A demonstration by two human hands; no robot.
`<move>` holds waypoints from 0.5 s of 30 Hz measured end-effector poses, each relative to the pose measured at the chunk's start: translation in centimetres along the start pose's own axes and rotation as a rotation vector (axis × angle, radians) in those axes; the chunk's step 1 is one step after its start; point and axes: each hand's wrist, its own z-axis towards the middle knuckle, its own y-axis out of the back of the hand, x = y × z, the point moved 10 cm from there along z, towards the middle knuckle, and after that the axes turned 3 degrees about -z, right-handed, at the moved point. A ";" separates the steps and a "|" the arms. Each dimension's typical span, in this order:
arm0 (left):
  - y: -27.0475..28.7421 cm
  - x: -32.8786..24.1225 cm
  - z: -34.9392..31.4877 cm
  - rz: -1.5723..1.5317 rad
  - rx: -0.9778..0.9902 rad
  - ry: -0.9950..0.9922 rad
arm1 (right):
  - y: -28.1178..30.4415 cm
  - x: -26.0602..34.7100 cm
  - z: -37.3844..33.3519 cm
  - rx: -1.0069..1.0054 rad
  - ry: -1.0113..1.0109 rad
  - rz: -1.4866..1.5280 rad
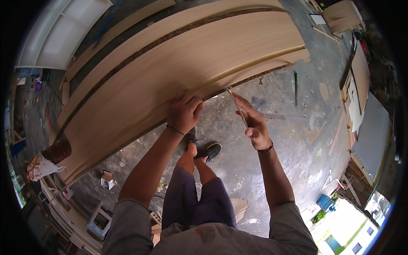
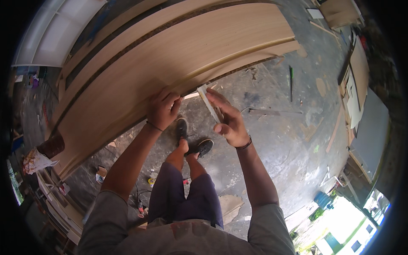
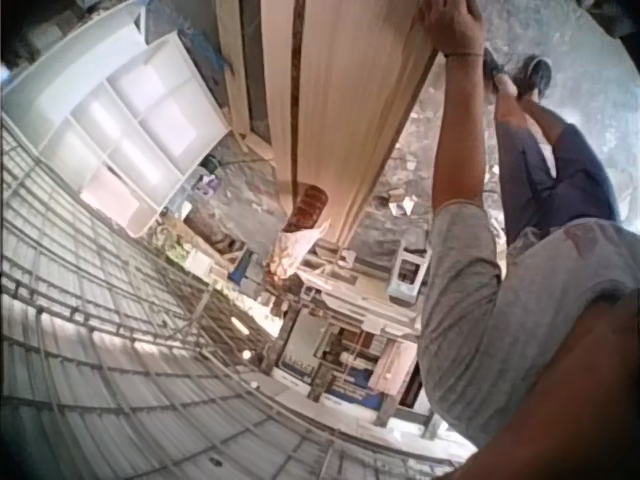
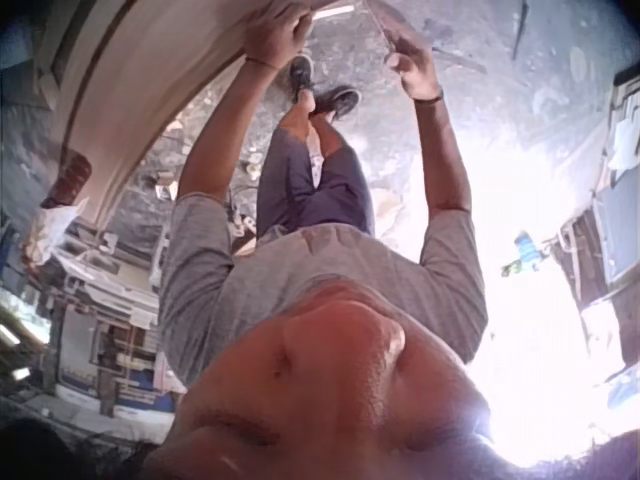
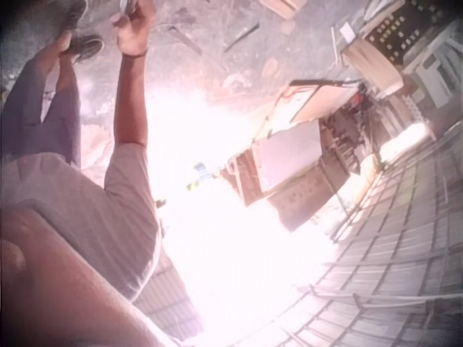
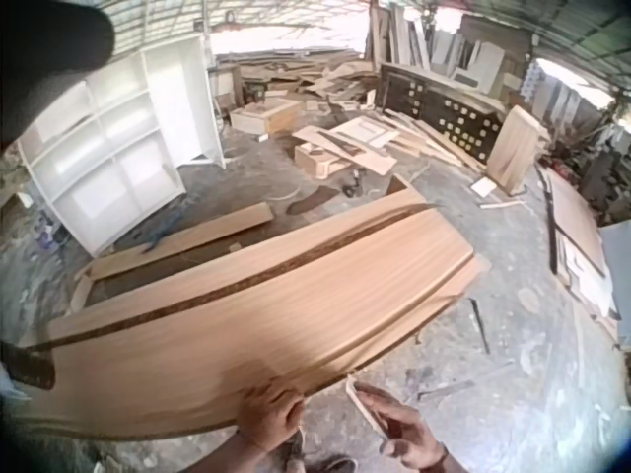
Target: The person applies wood edging to the side of a large curved wooden board, using a small block and their hands to press and smooth it down.
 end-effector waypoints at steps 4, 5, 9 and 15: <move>-0.2 -0.2 0.3 -0.008 0.029 -0.021 | 0.2 -0.9 0.3 -0.031 0.015 -0.017; -0.2 -0.1 0.4 -0.006 0.035 -0.013 | 0.1 -0.9 0.5 -0.007 0.021 -0.072; 1.2 1.1 -0.9 -0.060 0.048 0.022 | -1.5 -0.6 0.5 0.004 -0.001 -0.195; 2.4 2.3 -2.5 -0.080 0.103 0.032 | -2.8 0.8 0.7 0.021 0.101 -0.697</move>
